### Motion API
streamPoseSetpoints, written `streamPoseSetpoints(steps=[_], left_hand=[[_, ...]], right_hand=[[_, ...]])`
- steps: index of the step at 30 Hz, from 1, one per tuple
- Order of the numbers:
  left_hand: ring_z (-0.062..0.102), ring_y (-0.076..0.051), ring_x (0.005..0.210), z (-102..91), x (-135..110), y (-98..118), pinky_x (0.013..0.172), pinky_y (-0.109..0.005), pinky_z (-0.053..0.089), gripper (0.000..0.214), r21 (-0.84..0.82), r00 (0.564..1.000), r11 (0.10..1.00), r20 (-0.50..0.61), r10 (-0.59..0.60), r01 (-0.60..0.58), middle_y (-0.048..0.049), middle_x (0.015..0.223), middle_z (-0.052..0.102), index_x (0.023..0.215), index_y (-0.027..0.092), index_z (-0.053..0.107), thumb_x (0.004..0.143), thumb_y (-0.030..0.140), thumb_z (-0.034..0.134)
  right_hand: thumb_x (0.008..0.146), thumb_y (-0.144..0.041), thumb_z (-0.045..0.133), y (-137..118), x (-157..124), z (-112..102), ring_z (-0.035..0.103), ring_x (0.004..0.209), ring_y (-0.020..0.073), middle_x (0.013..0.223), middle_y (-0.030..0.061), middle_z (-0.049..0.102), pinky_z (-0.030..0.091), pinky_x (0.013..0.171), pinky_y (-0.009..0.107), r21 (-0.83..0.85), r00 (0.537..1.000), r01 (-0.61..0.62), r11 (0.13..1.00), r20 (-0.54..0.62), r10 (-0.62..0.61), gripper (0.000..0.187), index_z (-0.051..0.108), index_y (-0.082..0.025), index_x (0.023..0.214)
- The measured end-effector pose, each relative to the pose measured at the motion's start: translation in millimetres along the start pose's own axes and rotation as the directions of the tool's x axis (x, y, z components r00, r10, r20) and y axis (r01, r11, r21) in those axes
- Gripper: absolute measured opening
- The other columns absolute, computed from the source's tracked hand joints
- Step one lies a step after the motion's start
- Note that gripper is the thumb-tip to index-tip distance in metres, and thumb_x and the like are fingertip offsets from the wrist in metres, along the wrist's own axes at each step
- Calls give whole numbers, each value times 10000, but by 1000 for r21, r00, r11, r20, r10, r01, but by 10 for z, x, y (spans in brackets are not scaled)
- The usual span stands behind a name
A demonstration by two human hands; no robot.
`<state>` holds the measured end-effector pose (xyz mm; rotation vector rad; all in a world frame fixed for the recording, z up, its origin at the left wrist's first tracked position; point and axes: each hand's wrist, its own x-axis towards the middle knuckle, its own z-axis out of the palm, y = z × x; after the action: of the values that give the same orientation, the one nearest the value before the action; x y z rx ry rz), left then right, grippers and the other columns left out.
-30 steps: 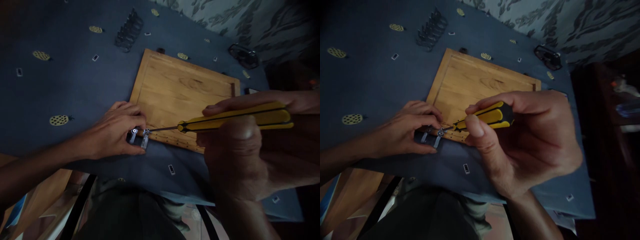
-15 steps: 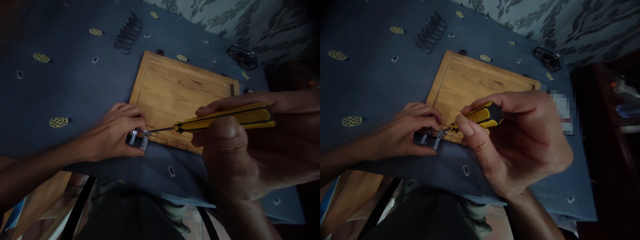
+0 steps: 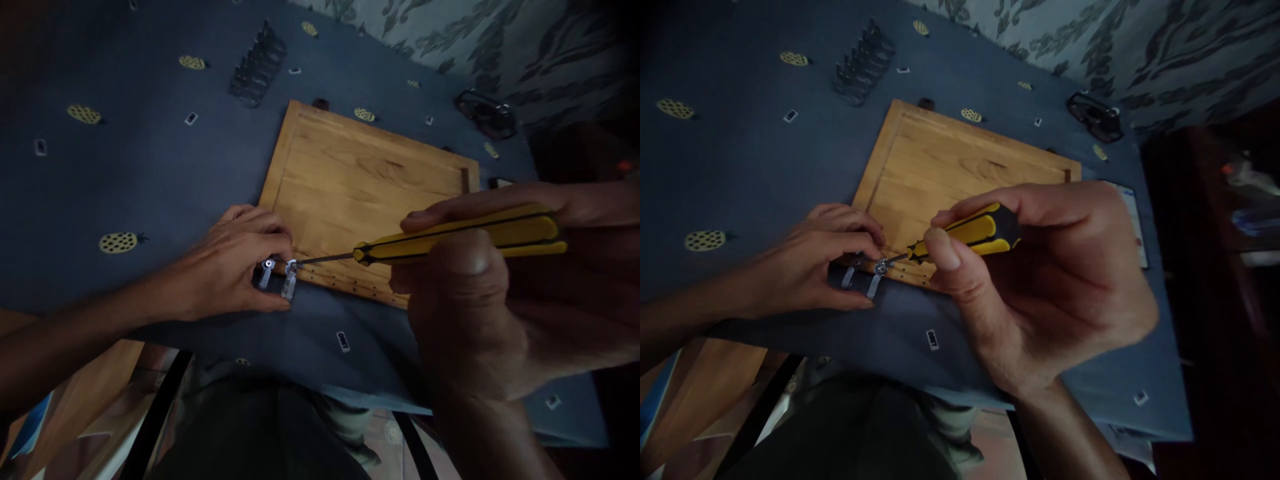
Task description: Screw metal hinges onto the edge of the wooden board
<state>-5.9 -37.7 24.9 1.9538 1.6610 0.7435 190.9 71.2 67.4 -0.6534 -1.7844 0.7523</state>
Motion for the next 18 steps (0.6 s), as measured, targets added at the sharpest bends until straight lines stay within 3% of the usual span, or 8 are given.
streamPoseSetpoints(steps=[6, 11, 16, 18], left_hand=[[637, -294, 1165, 9, -7, -6, 1035, -438, 397, 299, 9, 1000, 1000, -3, 2, -2, -32, 1162, 711, 957, 208, 708, 799, 390, 885], [638, -296, 1168, 6, -2, -9, 1043, -450, 389, 309, 0, 1000, 1000, 9, -3, 3, -36, 1186, 703, 963, 207, 706, 796, 391, 890], [637, -299, 1169, -10, 7, 17, 1059, -461, 385, 315, 10, 1000, 1000, 16, -18, 18, -36, 1162, 695, 950, 195, 704, 778, 368, 902], [639, -289, 1150, -15, 7, 28, 1056, -457, 387, 289, 16, 1000, 1000, 19, -22, 22, -35, 1137, 695, 948, 193, 701, 795, 351, 889]], right_hand=[[784, -381, 862, 15, 17, 26, 688, 657, 244, 794, 28, 735, 558, 588, 443, 41, 1000, 10, 999, -10, -10, 130, 847, -282, 866], [834, -384, 838, 36, 33, 16, 708, 683, 237, 806, 21, 731, 587, 575, 421, 35, 997, 47, 998, 53, -49, 102, 850, -301, 892], [826, -273, 851, -11, 7, 3, 712, 753, 250, 896, 20, 744, 615, 611, 418, 141, 989, -6, 990, 145, -15, 136, 847, -312, 956], [849, -188, 819, -29, 1, -15, 709, 792, 252, 945, 15, 741, 616, 639, 416, 162, 982, -88, 983, 177, 59, 183, 836, -332, 960]])
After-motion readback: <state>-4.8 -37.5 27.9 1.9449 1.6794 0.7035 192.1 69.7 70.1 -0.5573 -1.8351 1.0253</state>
